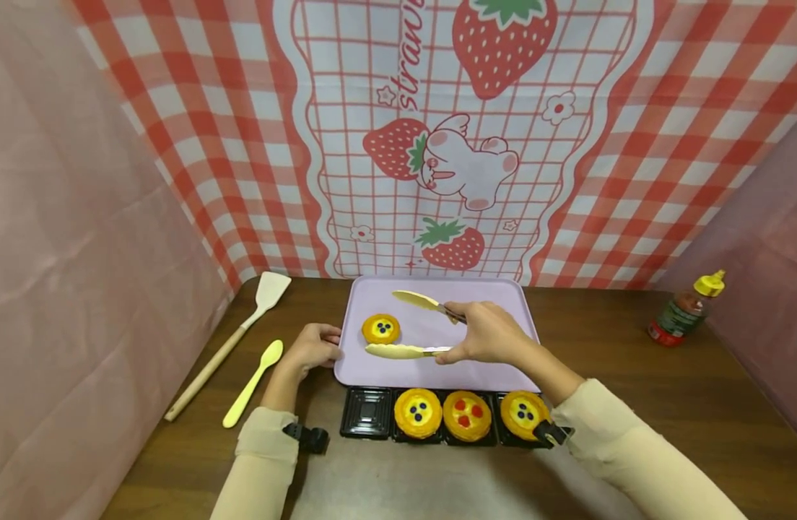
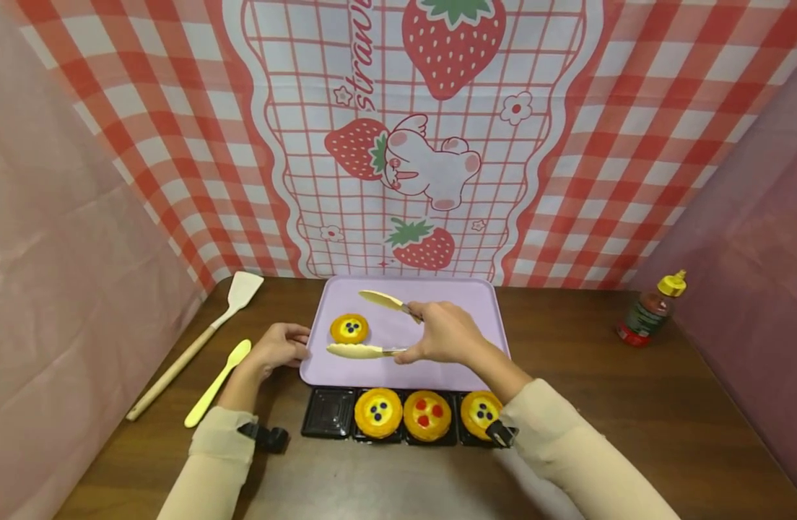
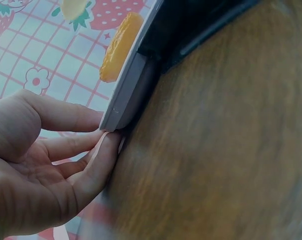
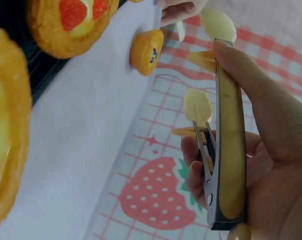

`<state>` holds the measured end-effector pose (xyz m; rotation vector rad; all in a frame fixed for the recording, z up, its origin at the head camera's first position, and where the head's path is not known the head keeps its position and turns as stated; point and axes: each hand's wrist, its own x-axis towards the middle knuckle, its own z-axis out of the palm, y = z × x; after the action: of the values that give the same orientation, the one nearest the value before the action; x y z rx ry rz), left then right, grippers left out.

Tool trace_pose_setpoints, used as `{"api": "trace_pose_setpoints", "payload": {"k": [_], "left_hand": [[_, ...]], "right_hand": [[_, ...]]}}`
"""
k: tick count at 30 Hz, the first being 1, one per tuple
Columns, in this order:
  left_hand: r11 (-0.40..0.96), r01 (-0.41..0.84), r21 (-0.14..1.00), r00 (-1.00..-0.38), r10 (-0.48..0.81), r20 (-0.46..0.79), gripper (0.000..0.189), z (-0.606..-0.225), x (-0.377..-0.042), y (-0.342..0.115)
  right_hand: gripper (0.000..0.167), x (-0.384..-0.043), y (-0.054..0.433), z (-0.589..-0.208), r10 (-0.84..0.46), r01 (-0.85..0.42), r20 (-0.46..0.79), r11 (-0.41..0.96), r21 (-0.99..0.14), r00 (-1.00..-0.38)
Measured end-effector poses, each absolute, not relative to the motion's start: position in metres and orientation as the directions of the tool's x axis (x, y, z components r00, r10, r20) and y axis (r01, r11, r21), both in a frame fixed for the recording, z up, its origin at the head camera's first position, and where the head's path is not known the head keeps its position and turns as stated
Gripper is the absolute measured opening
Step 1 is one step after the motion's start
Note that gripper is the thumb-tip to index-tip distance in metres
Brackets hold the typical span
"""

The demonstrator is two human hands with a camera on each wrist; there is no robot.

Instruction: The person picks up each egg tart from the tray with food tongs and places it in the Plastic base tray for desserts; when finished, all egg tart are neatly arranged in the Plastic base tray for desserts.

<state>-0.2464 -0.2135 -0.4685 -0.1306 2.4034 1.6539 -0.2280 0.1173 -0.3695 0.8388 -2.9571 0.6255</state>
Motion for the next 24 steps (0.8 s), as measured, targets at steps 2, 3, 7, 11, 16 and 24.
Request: {"api": "trace_pose_setpoints", "payload": {"k": [2,3,7,11,16,24], "left_hand": [[0.363,-0.196,0.911,-0.972,0.051,-0.23,0.051,-0.468,-0.247,-0.213],[0.362,-0.196,0.912,-0.972,0.049,-0.228,0.051,-0.468,-0.247,-0.213],[0.364,-0.197,0.91,-0.973,0.044,-0.228,0.05,-0.469,-0.247,-0.213],[0.364,-0.207,0.908,-0.971,0.039,-0.237,0.05,-0.471,-0.246,-0.213],[0.362,-0.208,0.909,-0.971,0.037,-0.237,0.051,-0.471,-0.245,-0.214],[0.361,-0.199,0.911,-0.973,0.042,-0.229,0.05,-0.471,-0.246,-0.214]], "right_hand": [[0.097,-0.234,0.112,-0.373,-0.497,-0.492,0.092,0.785,-0.376,-0.863],[0.097,-0.237,0.109,-0.375,-0.492,-0.485,0.084,0.79,-0.376,-0.866],[0.094,-0.249,0.099,-0.385,-0.476,-0.454,0.039,0.809,-0.374,-0.879],[0.091,-0.256,0.09,-0.394,-0.465,-0.43,-0.006,0.823,-0.37,-0.885],[0.087,-0.258,0.082,-0.402,-0.465,-0.423,-0.023,0.824,-0.378,-0.885],[0.079,-0.255,0.079,-0.408,-0.44,-0.397,-0.034,0.838,-0.375,-0.897]]}}
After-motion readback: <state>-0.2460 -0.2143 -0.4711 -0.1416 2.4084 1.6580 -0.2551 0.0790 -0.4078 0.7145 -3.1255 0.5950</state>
